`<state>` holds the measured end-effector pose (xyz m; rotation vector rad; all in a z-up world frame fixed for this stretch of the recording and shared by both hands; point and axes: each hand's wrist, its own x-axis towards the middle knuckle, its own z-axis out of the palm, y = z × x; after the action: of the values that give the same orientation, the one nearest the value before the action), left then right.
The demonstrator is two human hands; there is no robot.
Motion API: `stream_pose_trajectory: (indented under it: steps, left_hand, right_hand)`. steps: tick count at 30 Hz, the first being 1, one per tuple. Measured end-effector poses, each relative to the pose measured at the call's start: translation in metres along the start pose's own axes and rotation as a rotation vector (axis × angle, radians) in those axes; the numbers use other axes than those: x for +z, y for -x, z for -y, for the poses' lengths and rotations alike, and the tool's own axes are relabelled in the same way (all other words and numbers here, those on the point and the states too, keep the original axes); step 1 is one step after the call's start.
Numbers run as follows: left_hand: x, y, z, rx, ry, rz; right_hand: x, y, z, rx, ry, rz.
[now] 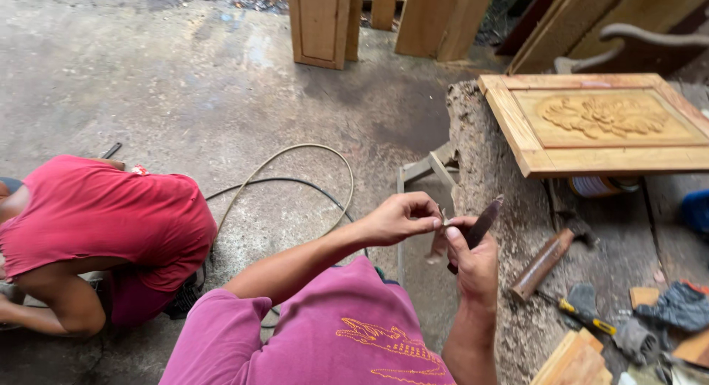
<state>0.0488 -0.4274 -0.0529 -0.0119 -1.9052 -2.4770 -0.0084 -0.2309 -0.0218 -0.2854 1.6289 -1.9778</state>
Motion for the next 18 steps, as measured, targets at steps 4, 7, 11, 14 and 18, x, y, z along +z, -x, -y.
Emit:
stream_pose_trajectory:
  steps: [4, 7, 11, 14, 18]
  left_hand:
    - [-0.003, 0.003, -0.006, 0.166, -0.176, -0.064]
    - [-0.001, 0.009, -0.015, 0.197, -0.307, -0.092]
    - [0.002, 0.013, -0.024, 0.236, -0.399, -0.209]
    - [0.003, 0.013, -0.026, 0.237, -0.343, -0.212]
    - [0.005, 0.016, -0.03, 0.255, -0.407, -0.187]
  right_hand:
    - [0.002, -0.011, -0.004, -0.004, 0.019, 0.0]
    - [0.004, -0.01, -0.005, -0.034, 0.07, 0.009]
    - [0.008, -0.011, -0.001, -0.117, 0.049, 0.012]
    - [0.009, -0.01, 0.002, -0.123, 0.034, -0.026]
    - [0.01, -0.011, 0.004, 0.014, 0.152, -0.028]
